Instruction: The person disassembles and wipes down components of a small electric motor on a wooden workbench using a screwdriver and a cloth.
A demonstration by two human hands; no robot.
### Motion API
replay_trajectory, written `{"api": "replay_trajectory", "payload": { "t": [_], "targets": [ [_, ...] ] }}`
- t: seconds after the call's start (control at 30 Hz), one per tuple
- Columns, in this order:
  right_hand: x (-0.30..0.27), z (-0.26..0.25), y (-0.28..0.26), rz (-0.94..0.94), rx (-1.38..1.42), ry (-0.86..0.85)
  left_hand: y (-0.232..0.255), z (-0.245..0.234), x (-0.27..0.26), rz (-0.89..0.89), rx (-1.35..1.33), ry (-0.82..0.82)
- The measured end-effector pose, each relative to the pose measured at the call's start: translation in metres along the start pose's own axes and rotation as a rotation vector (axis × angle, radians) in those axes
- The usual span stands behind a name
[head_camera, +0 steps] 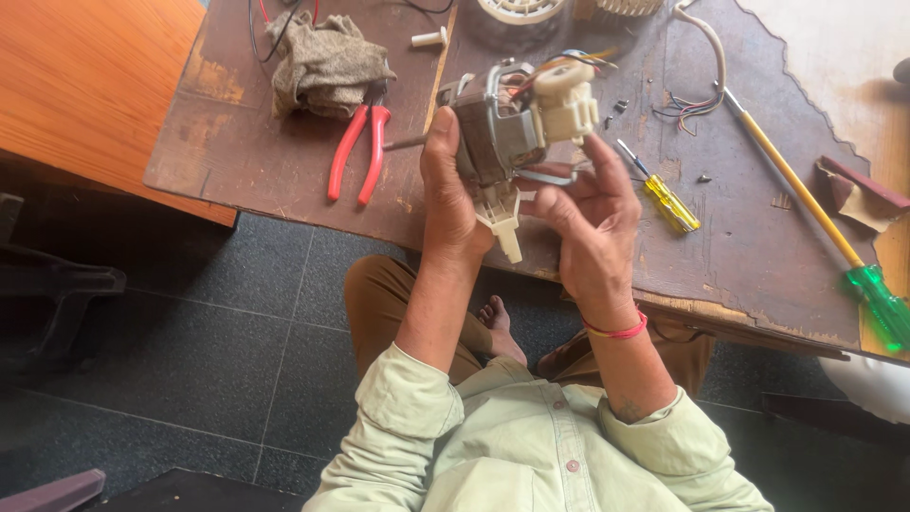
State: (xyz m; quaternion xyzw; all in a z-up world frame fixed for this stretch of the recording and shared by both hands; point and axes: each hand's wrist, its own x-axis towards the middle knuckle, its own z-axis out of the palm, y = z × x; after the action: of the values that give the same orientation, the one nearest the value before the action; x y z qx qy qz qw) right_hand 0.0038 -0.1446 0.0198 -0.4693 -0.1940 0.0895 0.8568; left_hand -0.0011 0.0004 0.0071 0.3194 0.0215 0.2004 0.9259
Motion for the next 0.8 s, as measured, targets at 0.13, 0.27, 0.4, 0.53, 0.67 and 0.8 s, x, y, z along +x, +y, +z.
{"api": "replay_trajectory", "payload": {
  "t": [0.13, 0.27, 0.4, 0.53, 0.67, 0.8],
  "targets": [
    [-0.005, 0.005, -0.01, 0.032, -0.08, -0.167, 0.003, 0.006, 0.003, 0.034, -0.066, 0.127],
    [-0.01, 0.013, -0.002, -0.032, -0.215, -0.227, 0.006, 0.006, 0.004, 0.101, 0.058, 0.217],
    [-0.015, 0.014, 0.006, -0.072, -0.391, -0.173, 0.007, 0.007, -0.002, 0.047, -0.106, 0.186],
    [-0.015, 0.013, 0.006, -0.066, -0.368, -0.164, 0.016, 0.004, -0.011, 0.022, -0.027, 0.116],
    [-0.015, 0.015, 0.0, -0.045, -0.465, -0.112, 0.019, 0.002, -0.013, -0.006, -0.015, 0.094],
    [-0.012, 0.024, -0.01, -0.142, -0.643, -0.077, 0.014, 0.003, -0.013, 0.028, -0.035, 0.074]
  ]
}}
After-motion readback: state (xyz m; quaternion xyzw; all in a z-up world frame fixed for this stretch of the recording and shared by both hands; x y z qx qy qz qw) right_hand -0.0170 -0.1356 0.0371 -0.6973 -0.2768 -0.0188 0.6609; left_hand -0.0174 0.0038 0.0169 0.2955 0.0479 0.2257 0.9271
